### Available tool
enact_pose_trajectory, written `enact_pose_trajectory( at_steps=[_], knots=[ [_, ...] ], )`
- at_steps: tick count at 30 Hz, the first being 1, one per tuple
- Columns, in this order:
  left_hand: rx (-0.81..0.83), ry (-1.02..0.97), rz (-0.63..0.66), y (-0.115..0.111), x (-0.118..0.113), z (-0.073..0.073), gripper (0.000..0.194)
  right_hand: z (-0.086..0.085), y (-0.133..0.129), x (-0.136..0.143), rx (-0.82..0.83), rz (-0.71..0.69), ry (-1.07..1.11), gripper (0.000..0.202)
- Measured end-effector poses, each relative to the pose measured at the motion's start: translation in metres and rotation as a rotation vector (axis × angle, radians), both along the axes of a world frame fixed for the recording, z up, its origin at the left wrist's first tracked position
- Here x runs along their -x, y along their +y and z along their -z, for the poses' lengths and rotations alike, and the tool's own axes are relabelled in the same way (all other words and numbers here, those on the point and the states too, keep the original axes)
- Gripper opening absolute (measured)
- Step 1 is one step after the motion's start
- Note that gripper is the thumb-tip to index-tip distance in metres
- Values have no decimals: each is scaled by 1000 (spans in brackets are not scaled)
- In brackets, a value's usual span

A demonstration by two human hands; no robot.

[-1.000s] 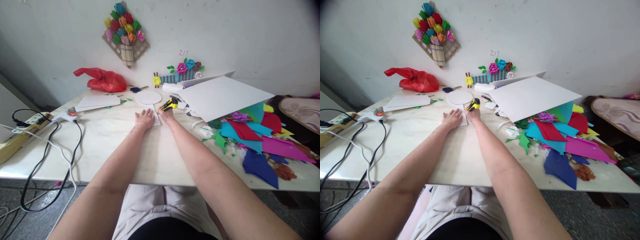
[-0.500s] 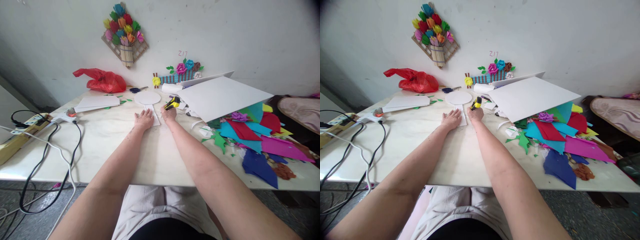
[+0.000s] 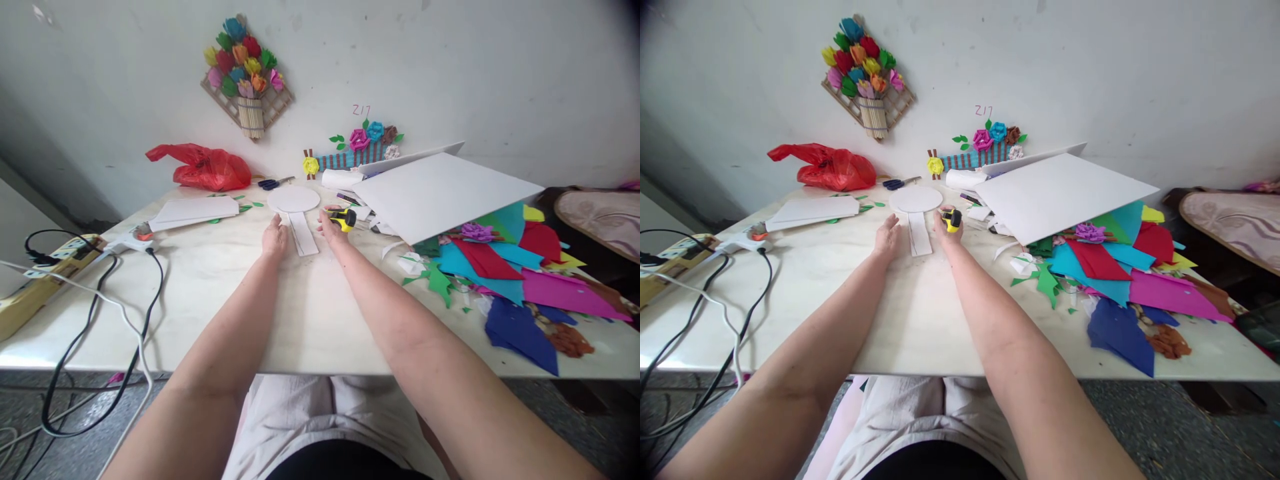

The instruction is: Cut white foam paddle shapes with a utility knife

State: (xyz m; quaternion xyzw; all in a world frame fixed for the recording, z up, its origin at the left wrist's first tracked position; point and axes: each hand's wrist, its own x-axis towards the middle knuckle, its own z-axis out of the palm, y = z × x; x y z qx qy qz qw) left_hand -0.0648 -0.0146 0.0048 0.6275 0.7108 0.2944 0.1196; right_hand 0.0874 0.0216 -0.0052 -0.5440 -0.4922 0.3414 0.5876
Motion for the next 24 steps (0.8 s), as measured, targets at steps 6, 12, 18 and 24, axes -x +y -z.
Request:
enact_pose_trajectory(
  at_steps=[6,12,18,24],
  knots=[
    [-66,-299,-112,12,8,5,59,-13,-11,-1,64,8,116,41],
    [-252,-908,-240,12,8,4,43,-7,-3,-1,-30,142,207,33],
    [-230,-1145,-289,5,6,-8,35,-10,-5,-2,-2,193,220,24],
    [-199,-1141,-251,4,5,-8,33,-12,-8,-4,94,140,293,29]
  ],
)
